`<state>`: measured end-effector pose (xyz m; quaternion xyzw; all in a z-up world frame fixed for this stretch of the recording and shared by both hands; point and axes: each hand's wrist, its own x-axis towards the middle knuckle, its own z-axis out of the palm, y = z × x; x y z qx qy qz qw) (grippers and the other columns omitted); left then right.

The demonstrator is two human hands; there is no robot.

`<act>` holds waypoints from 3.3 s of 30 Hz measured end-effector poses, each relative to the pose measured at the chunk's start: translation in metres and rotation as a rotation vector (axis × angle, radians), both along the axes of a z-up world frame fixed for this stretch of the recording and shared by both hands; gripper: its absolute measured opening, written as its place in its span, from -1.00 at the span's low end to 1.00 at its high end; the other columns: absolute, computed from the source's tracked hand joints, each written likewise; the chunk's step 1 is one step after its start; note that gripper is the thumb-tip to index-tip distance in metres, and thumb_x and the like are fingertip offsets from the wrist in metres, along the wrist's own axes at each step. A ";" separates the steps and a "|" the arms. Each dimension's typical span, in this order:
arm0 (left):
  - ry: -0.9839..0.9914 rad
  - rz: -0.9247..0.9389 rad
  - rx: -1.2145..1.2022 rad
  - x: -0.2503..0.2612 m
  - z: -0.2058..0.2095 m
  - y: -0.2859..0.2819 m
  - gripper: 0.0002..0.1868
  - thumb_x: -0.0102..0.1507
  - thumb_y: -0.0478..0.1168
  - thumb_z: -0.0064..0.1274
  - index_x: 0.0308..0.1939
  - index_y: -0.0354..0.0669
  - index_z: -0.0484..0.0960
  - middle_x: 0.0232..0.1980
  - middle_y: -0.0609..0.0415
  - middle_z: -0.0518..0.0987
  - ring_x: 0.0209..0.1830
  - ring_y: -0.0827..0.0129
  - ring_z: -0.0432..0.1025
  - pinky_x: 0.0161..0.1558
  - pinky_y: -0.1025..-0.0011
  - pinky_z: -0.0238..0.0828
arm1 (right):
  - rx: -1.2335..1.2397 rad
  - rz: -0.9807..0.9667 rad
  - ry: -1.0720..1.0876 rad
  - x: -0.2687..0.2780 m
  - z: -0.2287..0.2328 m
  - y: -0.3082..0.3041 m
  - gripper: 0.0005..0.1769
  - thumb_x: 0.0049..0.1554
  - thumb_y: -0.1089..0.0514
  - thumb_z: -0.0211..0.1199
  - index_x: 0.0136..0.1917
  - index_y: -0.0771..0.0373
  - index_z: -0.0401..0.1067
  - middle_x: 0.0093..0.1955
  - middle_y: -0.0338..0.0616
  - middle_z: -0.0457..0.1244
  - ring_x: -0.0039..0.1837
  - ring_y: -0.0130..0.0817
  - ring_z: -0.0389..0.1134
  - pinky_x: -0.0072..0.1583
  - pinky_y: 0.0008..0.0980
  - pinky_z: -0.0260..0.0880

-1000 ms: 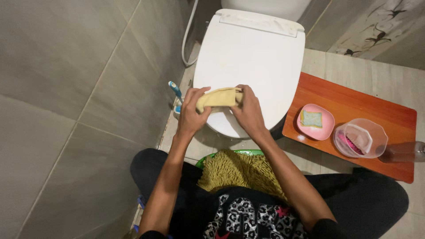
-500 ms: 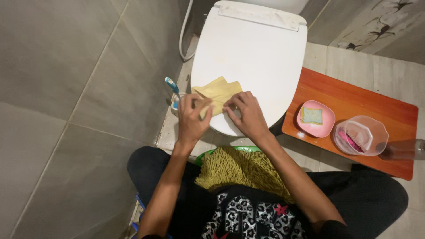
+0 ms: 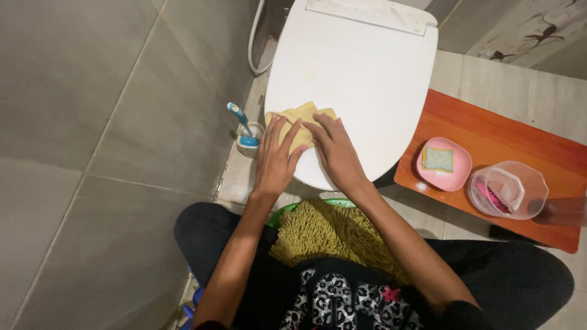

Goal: The person wipes the toilet seat and lid with a yellow cloth, then cleans the tank and cistern. The person folds the cloth and continues wiping the seat and lid.

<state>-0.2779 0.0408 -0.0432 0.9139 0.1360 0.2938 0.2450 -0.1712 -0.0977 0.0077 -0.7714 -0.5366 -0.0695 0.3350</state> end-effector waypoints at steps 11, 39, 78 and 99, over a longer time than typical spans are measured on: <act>-0.040 -0.060 -0.110 0.035 0.033 0.034 -0.49 0.25 -0.31 0.19 0.31 -0.14 0.54 0.32 -0.14 0.49 0.45 -0.04 0.29 0.41 0.11 0.26 | 0.077 -0.005 0.046 0.034 0.006 0.031 -0.64 0.26 0.25 0.16 0.33 0.25 0.40 0.18 -0.04 0.28 0.26 -0.04 0.25 0.28 -0.08 0.19; -0.183 -0.116 -0.230 0.042 0.030 0.055 -0.57 0.17 -0.29 0.33 0.13 -0.13 0.69 0.06 -0.01 0.65 0.10 0.11 0.46 0.16 0.25 0.39 | 0.075 0.058 -0.051 0.069 -0.008 0.043 -0.57 0.18 0.30 0.25 0.32 0.22 0.41 0.12 0.03 0.28 0.17 0.04 0.24 0.19 -0.04 0.25; -0.309 -0.520 -0.515 0.068 0.159 -0.054 -0.84 0.43 -0.34 -0.08 0.07 -0.25 0.50 -0.05 0.06 0.62 -0.04 0.41 0.57 -0.01 0.38 0.56 | 0.118 -0.083 0.573 0.060 0.071 -0.106 -0.70 0.16 0.08 0.40 -0.03 0.37 0.48 -0.21 -0.21 0.32 -0.09 -0.59 0.26 -0.06 -0.49 0.35; -0.656 -0.147 -0.338 0.050 0.181 0.005 -0.81 0.56 -0.17 -0.11 0.07 -0.24 0.48 -0.10 0.11 0.61 -0.15 0.51 0.51 -0.17 0.49 0.44 | -0.020 0.051 0.169 0.072 0.139 -0.114 -0.39 -0.22 -0.05 0.64 0.00 0.35 0.57 -0.23 -0.12 0.43 -0.21 -0.43 0.45 -0.10 -0.39 0.46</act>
